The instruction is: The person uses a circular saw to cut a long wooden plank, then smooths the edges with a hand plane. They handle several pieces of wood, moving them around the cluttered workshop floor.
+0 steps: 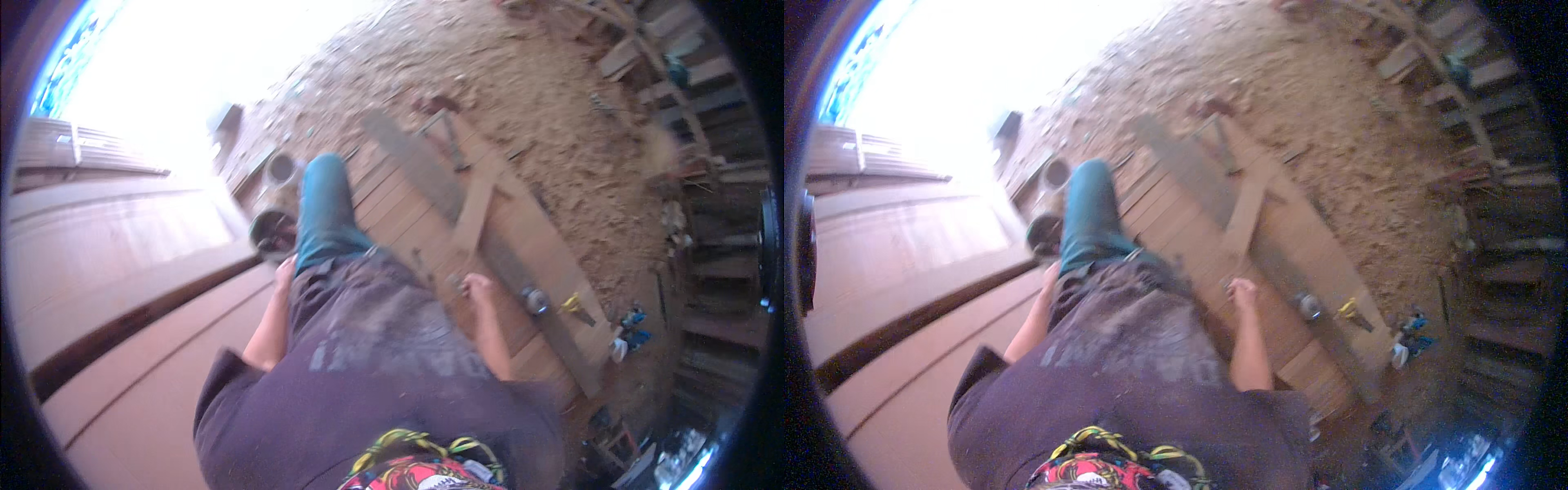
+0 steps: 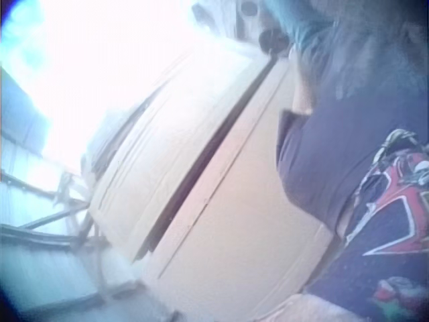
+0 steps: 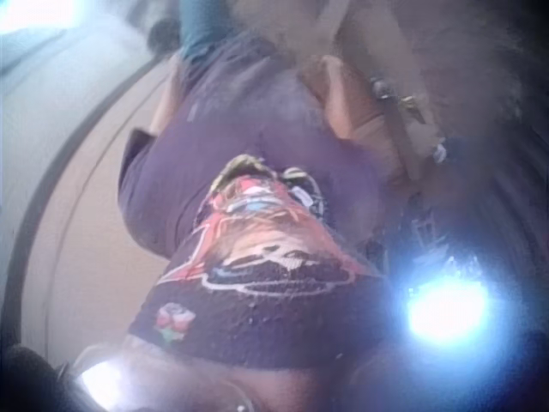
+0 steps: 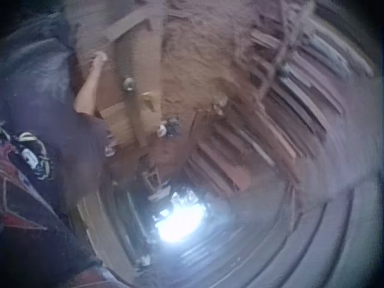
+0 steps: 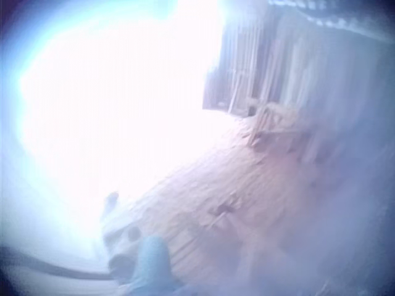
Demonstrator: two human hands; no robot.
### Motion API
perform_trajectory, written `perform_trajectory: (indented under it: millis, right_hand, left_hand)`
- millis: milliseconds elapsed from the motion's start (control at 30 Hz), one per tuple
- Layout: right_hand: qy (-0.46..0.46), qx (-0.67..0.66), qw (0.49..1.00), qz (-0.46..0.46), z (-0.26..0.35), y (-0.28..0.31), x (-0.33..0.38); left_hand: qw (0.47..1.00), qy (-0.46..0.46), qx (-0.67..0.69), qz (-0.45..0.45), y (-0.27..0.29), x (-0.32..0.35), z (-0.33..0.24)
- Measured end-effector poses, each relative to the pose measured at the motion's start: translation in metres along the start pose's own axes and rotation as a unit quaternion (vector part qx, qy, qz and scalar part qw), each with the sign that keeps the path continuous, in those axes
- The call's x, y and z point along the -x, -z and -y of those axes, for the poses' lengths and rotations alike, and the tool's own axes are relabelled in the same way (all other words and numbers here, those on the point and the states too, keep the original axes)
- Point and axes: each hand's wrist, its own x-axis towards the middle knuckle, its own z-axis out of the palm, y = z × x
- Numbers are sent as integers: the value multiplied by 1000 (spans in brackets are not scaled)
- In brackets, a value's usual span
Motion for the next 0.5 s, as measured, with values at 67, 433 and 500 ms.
perform_trajectory:
  millis: [67,433,500]
  right_hand:
    - [-34,-12,998,-49,15,-2,6]
    - [-68,-77,989,-105,52,-103,-10]
    - [-84,-58,988,-118,68,-124,-15]
  left_hand:
    - [999,-30,-5,38,-10,-9,0]
    - [929,-131,-335,93,18,-134,-46]
    - [977,-96,-160,104,15,-171,-53]
